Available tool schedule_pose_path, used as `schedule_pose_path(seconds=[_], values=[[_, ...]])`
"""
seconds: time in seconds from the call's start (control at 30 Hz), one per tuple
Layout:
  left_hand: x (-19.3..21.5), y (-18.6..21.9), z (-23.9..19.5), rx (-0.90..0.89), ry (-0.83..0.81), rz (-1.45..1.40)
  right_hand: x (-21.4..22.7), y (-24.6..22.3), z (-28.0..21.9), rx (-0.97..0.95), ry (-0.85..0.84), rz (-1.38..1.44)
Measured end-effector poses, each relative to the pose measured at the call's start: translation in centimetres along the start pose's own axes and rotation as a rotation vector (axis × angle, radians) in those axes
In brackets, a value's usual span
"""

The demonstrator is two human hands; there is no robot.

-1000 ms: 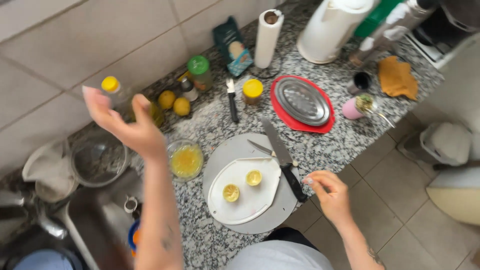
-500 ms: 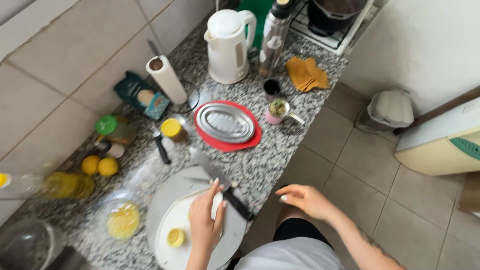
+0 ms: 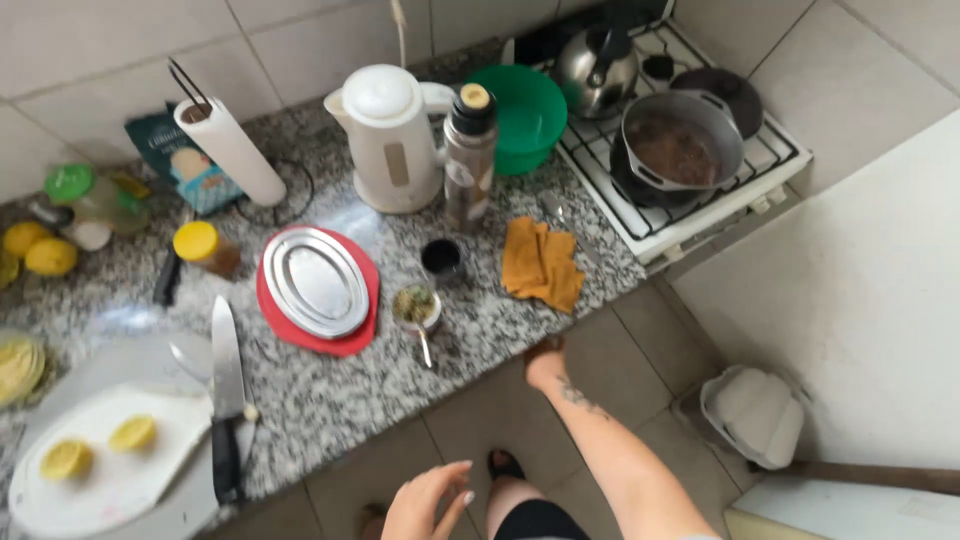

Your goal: The person squeezes lemons into a bowl, adds oil and other ingredients, and stirs the mixture. They then move to a table to handle a can and a green bowl, return to the kitchen to clean the counter, and wash a metal lid in the sink.

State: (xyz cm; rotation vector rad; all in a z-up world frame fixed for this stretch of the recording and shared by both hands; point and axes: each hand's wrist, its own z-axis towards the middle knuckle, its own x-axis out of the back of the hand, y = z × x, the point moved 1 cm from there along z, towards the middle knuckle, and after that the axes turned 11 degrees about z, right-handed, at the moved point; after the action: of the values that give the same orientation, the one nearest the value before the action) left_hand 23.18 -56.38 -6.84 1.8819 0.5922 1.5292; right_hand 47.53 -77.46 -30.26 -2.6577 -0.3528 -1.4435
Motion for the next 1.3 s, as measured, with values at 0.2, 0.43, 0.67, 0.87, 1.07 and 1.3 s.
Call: schedule_pose_path(seconds=[0.2,0.43,0.67,0.87,1.07,1.3], values=[[-6.9,3.7,-0.8,0.132,0.148,0.205,2.2,2.9,-10.8,0.223,-0.068,0.136],[-13.9,8.0,1.0,0.240,0.025,0.412,-0.6,7.6,-22.1,0.274,-0.159,0.091],[-20.2,11.7,-2.6,0.462,-0.106,0.322,-4.1,13.9,-28.0,0.374,-0.417,0.212],[-23.4,13.7,-4.7,0.568,-0.036,0.255,6.1,17.2,-28.8,0.374,-0.829,0.560],[-24.8,14.1,-2.9,0.766,0.041,0.262,9.1,20.3,-19.3,0.319,-0.357,0.387],[-28.1,16.2,-1.5,0.886,0.045,0.334,9.3,20.3,-15.0,0.510,-0.186,0.279]])
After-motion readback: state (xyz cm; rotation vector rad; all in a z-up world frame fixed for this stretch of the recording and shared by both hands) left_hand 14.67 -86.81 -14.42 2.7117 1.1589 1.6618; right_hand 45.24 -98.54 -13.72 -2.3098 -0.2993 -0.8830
